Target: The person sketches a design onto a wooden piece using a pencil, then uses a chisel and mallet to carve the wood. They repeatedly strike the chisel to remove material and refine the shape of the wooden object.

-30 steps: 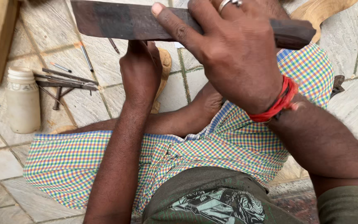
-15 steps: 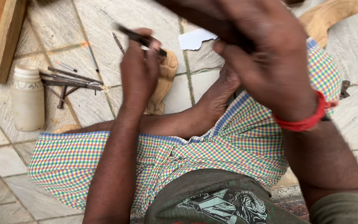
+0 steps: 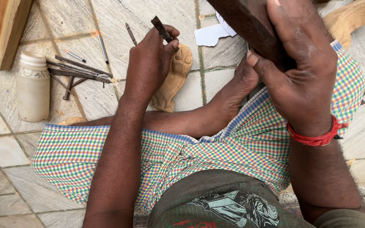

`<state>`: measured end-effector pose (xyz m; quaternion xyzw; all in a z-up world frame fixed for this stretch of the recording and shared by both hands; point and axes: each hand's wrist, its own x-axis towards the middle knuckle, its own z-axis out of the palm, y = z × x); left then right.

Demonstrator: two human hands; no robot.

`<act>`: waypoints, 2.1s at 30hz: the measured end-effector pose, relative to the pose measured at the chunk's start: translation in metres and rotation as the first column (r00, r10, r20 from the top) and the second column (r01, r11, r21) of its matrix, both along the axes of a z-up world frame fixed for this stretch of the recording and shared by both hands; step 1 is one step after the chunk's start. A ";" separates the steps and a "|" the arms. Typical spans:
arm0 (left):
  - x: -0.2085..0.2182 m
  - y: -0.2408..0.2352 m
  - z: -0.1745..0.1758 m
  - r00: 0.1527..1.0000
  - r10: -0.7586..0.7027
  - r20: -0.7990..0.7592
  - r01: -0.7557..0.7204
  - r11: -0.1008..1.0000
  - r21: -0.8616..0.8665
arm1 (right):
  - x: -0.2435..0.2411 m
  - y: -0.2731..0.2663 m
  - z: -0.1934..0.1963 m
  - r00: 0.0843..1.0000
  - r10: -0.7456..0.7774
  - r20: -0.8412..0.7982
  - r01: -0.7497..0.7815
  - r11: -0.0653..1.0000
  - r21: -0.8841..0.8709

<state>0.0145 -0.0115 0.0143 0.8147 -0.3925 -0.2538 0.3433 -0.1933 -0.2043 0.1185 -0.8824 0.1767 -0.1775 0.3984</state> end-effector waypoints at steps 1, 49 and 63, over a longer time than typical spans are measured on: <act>0.000 -0.001 0.002 1.000 -0.010 0.006 0.010 1.000 -0.014 | 0.000 0.001 0.001 1.000 0.012 0.008 -0.013 1.000 0.025; -0.009 -0.019 0.011 0.993 -0.075 0.095 0.069 0.996 0.065 | 0.013 0.018 0.015 0.984 -0.097 -0.146 0.063 0.973 -0.221; 0.034 0.006 -0.065 0.902 0.268 0.339 -0.400 0.813 0.424 | 0.010 0.022 -0.063 0.950 -0.158 -0.269 0.307 0.326 0.894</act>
